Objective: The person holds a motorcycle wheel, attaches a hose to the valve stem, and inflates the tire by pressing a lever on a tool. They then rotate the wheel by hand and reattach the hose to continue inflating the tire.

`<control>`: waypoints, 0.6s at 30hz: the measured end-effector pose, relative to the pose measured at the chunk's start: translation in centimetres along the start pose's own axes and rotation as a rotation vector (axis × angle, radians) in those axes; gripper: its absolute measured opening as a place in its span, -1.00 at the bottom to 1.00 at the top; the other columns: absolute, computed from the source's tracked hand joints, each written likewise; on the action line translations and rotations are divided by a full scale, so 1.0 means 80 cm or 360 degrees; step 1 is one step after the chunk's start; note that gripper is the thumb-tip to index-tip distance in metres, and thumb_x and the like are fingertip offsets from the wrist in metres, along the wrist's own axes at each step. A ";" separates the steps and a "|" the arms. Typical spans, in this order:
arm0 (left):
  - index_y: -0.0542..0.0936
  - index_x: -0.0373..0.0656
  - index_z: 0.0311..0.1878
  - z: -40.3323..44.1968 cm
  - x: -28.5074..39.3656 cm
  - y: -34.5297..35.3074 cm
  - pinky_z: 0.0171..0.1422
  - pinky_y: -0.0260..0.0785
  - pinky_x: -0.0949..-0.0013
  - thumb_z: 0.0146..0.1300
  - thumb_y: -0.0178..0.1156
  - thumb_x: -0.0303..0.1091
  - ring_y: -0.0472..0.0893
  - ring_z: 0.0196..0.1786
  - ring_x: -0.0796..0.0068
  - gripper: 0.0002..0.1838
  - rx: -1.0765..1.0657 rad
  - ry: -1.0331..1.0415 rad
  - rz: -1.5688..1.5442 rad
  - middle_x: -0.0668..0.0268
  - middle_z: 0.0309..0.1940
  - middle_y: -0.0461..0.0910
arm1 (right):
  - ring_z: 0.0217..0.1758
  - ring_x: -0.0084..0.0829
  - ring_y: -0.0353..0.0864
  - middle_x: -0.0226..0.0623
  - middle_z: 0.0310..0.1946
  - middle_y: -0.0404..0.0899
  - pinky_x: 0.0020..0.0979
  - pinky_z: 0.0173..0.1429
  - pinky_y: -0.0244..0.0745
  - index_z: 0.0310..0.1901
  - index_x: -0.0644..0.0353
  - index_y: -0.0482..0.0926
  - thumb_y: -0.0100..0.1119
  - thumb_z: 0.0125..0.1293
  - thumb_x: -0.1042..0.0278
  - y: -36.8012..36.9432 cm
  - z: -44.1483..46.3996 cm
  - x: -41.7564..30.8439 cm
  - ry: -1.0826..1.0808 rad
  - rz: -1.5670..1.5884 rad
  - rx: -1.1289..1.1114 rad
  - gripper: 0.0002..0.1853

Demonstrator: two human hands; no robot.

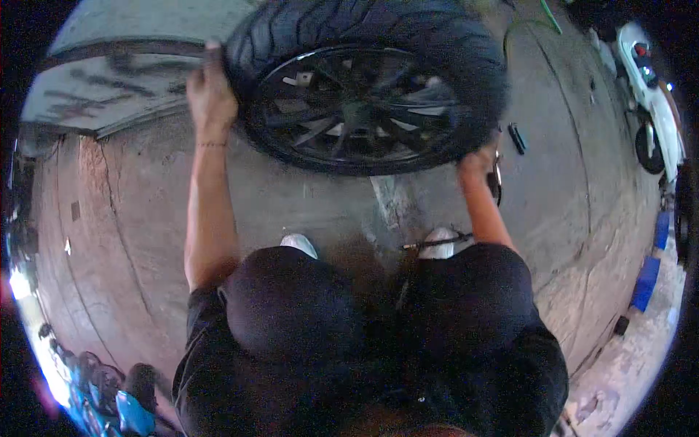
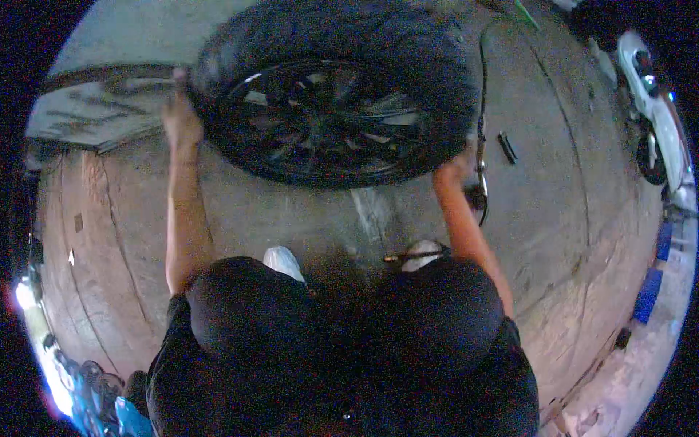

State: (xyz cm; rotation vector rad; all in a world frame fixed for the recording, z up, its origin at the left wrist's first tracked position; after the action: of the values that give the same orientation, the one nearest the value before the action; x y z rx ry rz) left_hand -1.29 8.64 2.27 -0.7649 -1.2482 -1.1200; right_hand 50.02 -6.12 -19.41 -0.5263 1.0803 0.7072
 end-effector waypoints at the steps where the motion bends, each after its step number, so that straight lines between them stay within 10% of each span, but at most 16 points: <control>1: 0.58 -0.37 -0.29 0.003 -0.011 0.008 -0.16 0.33 0.42 0.34 0.03 0.07 0.42 -0.32 0.55 -0.45 -0.0056 0.0286 0.0348 0.32 -0.43 0.56 | 0.21 -0.10 0.38 -0.08 0.21 0.38 -0.22 0.34 0.17 0.16 0.31 0.41 0.05 0.27 0.25 -0.008 -0.013 0.008 0.0028 -0.0012 0.0014 -0.54; 3: 0.59 -0.40 -0.15 0.002 0.006 0.017 -0.15 0.32 0.43 0.32 -0.02 0.17 0.40 -0.30 0.53 -0.35 0.0107 0.0526 0.1053 0.26 -0.42 0.57 | 0.29 -0.10 0.29 0.05 0.22 0.34 -0.23 0.35 0.19 0.26 0.34 0.28 -0.13 0.31 0.46 0.030 -0.023 0.001 -0.0303 -0.1142 -0.0369 -0.53; 7: 0.56 -0.44 -0.08 -0.022 0.018 0.042 -0.03 0.34 0.38 0.36 -0.06 0.09 0.49 -0.20 0.45 -0.37 -0.0041 0.0381 0.0763 0.09 -0.30 0.63 | 0.21 0.04 0.36 0.18 0.15 0.34 -0.12 0.30 0.24 0.22 0.35 0.25 0.03 0.28 0.27 0.000 -0.074 -0.056 -0.0831 -0.1715 -0.0539 -0.47; 9: 0.53 -0.45 -0.04 -0.020 0.021 0.047 -0.02 0.34 0.38 0.36 -0.04 0.07 0.50 -0.20 0.44 -0.39 -0.0094 0.0623 0.0885 0.09 -0.27 0.63 | 0.19 0.07 0.37 0.11 0.13 0.37 -0.06 0.23 0.31 0.12 0.31 0.38 0.15 0.22 0.10 -0.019 -0.134 0.000 0.0474 -0.0340 -0.0976 -0.46; 11: 0.49 -0.43 0.03 -0.017 0.009 0.039 0.01 0.36 0.36 0.36 0.01 -0.08 0.53 -0.18 0.42 -0.50 -0.0173 0.1039 0.1253 0.08 -0.15 0.60 | 0.20 0.03 0.35 -0.02 0.07 0.45 0.04 0.20 0.30 -0.05 0.23 0.53 0.19 0.15 -0.15 0.020 -0.188 -0.067 0.0294 -0.1105 -0.2022 -0.43; 14: 0.51 -0.35 -0.01 -0.058 0.028 0.034 0.03 0.37 0.32 0.34 0.05 -0.23 0.57 -0.13 0.36 -0.65 0.0078 0.1111 0.0805 0.04 -0.08 0.58 | 0.20 0.01 0.33 -0.12 -0.03 0.52 0.14 0.15 0.30 -0.17 0.18 0.61 0.11 0.20 -0.20 0.000 -0.255 -0.059 -0.0080 -0.1682 -0.2541 -0.48; 16: 0.58 -0.25 -0.11 -0.078 0.008 0.016 0.08 0.35 0.24 0.33 0.06 -0.18 0.56 -0.08 0.19 -0.69 -0.0145 0.0845 0.0288 0.16 -0.21 0.60 | 0.21 0.00 0.32 -0.12 -0.12 0.54 0.25 0.10 0.28 -0.17 0.19 0.60 0.03 0.27 -0.12 -0.015 -0.292 -0.026 -0.0133 -0.1678 -0.2733 -0.53; 18: 0.61 -0.24 -0.19 -0.163 0.048 0.091 -0.01 0.41 0.23 0.23 0.20 -0.18 0.60 -0.19 0.23 -0.71 -0.0963 0.1412 0.1094 0.20 -0.29 0.62 | 0.16 0.00 0.37 -0.09 -0.12 0.54 0.19 0.09 0.32 -0.17 0.21 0.59 0.04 0.29 -0.04 -0.010 -0.287 -0.037 -0.0154 -0.1616 -0.2684 -0.58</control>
State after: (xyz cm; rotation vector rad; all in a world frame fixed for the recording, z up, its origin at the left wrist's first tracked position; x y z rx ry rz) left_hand 9.68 -2.00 4.28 -0.8867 0.1296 -1.0497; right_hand 35.80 -23.40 -25.54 -2.2174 -0.2334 0.5418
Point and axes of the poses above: each hand's wrist, its own z-axis towards the middle knuckle, its own y-axis out of the palm, x = y × z, the point moved 7 cm from there along z, towards the middle knuckle
